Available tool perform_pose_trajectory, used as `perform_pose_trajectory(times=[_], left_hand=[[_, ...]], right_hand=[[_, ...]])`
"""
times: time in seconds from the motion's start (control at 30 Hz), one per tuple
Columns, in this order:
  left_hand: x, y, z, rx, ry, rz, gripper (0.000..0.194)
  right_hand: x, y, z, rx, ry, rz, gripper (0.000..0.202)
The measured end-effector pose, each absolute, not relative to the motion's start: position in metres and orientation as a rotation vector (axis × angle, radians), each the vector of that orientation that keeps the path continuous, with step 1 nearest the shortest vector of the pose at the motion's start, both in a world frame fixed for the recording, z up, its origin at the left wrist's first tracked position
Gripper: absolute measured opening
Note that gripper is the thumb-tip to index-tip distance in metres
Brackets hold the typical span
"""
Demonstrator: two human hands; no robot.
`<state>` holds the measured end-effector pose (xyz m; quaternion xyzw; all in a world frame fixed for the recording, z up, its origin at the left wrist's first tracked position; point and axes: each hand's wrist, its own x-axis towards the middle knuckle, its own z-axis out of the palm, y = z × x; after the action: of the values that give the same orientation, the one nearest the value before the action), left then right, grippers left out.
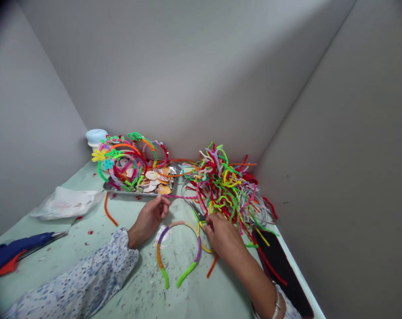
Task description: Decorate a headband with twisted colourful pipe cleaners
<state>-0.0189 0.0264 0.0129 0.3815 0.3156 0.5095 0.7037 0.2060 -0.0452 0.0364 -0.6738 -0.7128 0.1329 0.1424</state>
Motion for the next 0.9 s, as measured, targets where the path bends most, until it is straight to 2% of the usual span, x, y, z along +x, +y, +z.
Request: perform_pose_trajectory(times=[0.33,0.53,0.67,0.9], left_hand=[[-0.017,0.028,0.008,0.954,0.789,1.048,0.032],[-0.016,0.029,0.005,0.970,0.806,1.051,0.031],[-0.017,0.030,0.007,0.937,0.799,1.065,0.032],[-0.018,0.031,0.009,0.881,0.772,1.115,0.034]], right_hand=[[0.204,-0.047,0.030,-2.037,-2.142,0.377,0.031],[0.211,-0.047,0.040,-2.163,-2.177,0.318,0.028],[0.212,-0.043,0.048,-2.139,-2.152,0.255,0.016],[0.196,-0.010,0.054,-2.078,-2.073,0.077,0.023]])
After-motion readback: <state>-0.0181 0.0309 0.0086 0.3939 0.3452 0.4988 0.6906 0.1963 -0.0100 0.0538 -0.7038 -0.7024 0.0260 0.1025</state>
